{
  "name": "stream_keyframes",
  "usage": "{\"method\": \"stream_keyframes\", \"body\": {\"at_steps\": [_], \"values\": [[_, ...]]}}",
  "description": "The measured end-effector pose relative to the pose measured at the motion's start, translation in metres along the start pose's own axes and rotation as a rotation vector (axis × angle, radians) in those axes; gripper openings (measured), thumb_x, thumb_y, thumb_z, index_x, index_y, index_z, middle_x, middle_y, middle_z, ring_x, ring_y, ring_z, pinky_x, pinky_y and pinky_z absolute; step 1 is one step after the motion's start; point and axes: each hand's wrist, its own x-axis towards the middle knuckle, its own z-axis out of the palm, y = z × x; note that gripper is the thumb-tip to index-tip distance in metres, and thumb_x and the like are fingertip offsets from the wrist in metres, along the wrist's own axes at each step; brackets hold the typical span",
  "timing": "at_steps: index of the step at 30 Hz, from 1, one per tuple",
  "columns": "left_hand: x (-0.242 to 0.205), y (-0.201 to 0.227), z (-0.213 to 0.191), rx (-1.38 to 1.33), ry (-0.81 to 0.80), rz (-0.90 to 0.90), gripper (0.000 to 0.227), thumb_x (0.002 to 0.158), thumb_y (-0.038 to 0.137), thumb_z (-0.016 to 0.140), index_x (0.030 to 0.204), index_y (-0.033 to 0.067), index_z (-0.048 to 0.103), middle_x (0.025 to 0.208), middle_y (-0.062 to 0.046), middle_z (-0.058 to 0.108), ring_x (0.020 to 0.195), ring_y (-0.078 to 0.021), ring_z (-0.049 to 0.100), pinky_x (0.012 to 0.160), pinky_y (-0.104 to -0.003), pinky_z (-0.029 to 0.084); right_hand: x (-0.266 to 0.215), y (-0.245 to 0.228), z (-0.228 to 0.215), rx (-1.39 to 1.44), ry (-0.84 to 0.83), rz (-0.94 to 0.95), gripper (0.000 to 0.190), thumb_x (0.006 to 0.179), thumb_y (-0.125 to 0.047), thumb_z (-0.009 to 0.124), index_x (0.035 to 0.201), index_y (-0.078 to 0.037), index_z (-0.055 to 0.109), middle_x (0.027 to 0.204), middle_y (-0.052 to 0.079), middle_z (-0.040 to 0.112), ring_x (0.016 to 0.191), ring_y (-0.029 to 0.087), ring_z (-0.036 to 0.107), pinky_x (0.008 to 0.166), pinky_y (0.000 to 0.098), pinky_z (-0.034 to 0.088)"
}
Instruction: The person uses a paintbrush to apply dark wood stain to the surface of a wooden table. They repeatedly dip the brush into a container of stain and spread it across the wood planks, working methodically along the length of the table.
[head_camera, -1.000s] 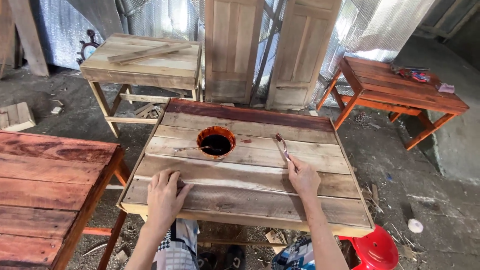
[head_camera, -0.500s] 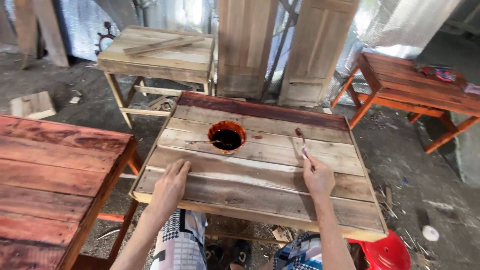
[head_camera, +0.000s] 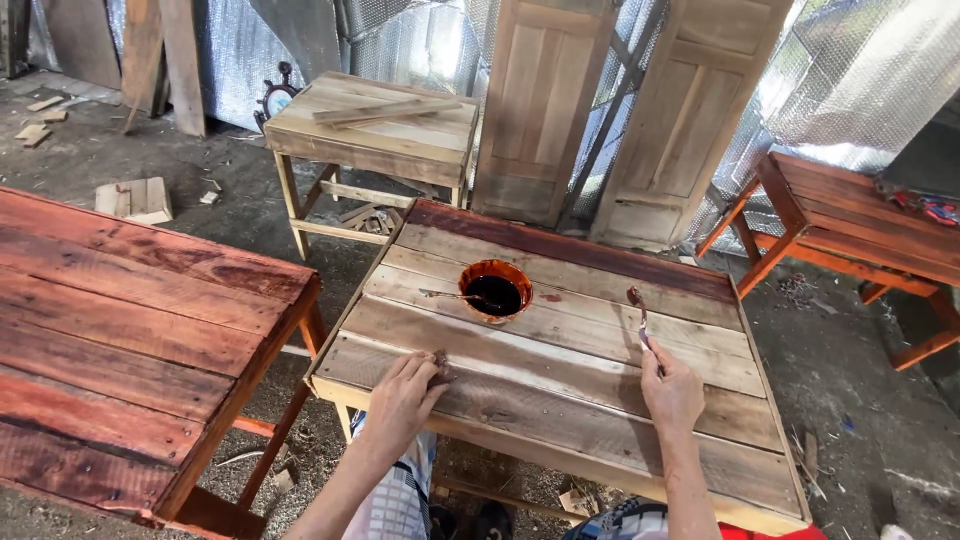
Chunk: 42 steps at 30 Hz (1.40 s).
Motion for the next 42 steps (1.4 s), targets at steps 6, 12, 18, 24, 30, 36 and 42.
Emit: {"method": "stream_keyframes", "body": {"at_steps": [6,12,18,24,30,36,42], "values": [[0.004,0.01,-0.008,0.124,0.01,0.045,0.019,0.095,0.025,0.07,0.101,0.0085,0.063,0.104,-0.009,0.069,0.102,-0.0242,0.065,0.086,-0.035,0.058,0.0,-0.003,-0.004,0.004,-0.019,0.036,0.034,0.097,-0.039,0.058,0.124,-0.033,0.076,0.09,0.009,0.077,0.086,0.031,0.071,0.071,0.0445,0.052],[0.01,0.015,-0.021,0.093,0.064,0.064,0.031,0.082,-0.01,0.07,0.107,0.0042,0.059,0.096,-0.011,0.069,0.085,-0.0219,0.068,0.076,-0.03,0.062,0.005,0.005,0.003,-0.019,-0.024,0.075,0.035,0.096,-0.043,0.056,0.124,-0.037,0.075,0.1,0.009,0.077,0.097,0.034,0.07,0.079,0.0475,0.053],[0.003,0.008,-0.014,-0.106,0.053,-0.062,0.031,0.089,0.005,0.069,0.119,0.0079,0.061,0.113,-0.008,0.068,0.102,-0.0252,0.06,0.086,-0.039,0.055,0.006,0.006,0.002,-0.033,-0.03,0.073,0.036,0.097,-0.046,0.057,0.125,-0.036,0.075,0.096,0.011,0.076,0.095,0.034,0.071,0.079,0.0462,0.053],[-0.001,-0.01,0.011,-0.074,0.129,-0.023,0.019,0.088,0.015,0.073,0.107,0.015,0.069,0.099,-0.006,0.071,0.104,-0.0242,0.065,0.087,-0.031,0.054,0.01,0.022,0.011,0.18,0.02,0.124,0.029,0.098,-0.044,0.064,0.122,-0.035,0.076,0.105,0.017,0.075,0.106,0.042,0.068,0.084,0.05,0.055],[-0.005,-0.016,0.044,0.04,0.151,0.091,0.018,0.085,0.014,0.072,0.103,0.0167,0.072,0.098,-0.004,0.069,0.109,-0.0255,0.063,0.085,-0.034,0.052,0.025,0.057,0.04,0.66,0.12,0.055,0.029,0.104,-0.027,0.059,0.128,-0.015,0.072,0.077,0.003,0.06,0.073,0.01,0.049,0.063,0.0239,0.043],[-0.011,0.023,0.052,0.01,0.027,0.233,0.023,0.086,0.003,0.069,0.108,0.0096,0.072,0.103,-0.011,0.069,0.111,-0.0288,0.061,0.085,-0.035,0.051,0.009,0.056,0.036,0.737,0.154,0.056,0.015,0.103,-0.027,0.062,0.098,-0.021,0.075,0.056,-0.004,0.046,0.055,0.004,0.041,0.051,0.0201,0.031],[0.007,0.059,0.038,-0.063,-0.02,0.24,0.031,0.085,0.005,0.068,0.116,0.0108,0.067,0.108,-0.01,0.065,0.111,-0.0281,0.06,0.082,-0.035,0.054,0.006,0.068,0.042,0.844,0.181,0.112,0.021,0.103,-0.025,0.062,0.085,-0.018,0.07,0.054,-0.003,0.042,0.054,0.004,0.039,0.052,0.018,0.029]]}}
